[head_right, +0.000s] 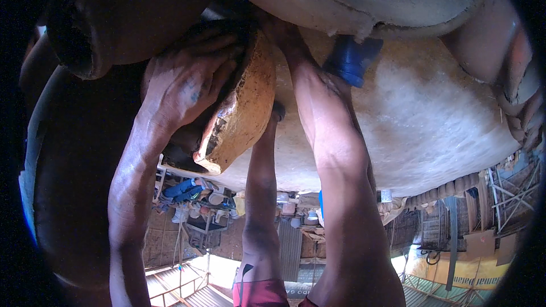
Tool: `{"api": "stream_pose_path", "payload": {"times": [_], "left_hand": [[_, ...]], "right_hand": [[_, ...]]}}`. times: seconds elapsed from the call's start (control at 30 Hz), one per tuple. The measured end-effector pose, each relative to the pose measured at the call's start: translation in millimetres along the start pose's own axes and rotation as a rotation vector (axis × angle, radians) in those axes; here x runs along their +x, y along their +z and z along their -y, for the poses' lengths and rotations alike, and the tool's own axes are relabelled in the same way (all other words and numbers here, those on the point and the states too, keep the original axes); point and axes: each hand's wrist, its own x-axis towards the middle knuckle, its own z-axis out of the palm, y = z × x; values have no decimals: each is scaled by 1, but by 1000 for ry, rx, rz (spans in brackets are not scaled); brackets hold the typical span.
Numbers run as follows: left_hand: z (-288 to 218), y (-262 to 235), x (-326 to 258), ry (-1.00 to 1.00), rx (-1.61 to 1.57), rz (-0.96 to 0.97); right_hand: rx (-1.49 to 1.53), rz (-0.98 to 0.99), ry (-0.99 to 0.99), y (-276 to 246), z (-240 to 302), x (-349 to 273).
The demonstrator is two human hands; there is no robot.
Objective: The person uses hands and a scraper to shape a large clay vessel, smoothing the interior and adding clay to the rim.
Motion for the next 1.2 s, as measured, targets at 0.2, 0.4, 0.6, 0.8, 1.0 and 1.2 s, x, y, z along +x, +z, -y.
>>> {"api": "stream_pose_path", "payload": {"times": [0.2, 0.4, 0.6, 0.8, 1.0, 1.2], "left_hand": [[3, -4, -4, 15, 17, 15], [0, 21, 17, 73, -157, -76], [0, 31, 57, 145, -69, 89], [13, 41, 45, 296, 34, -49], [6, 20, 42, 209, 100, 139], [-32, 9, 83, 275, -70, 112]], "right_hand": [[117, 13, 87, 10, 11, 4], [-251, 406, -156, 12, -36, -1], [-301, 256, -106, 7, -66, -15], [-116, 72, 11, 22, -43, -8], [-161, 284, 13, 22, -40, -16], [-323, 158, 73, -25, -107, -29]]}}
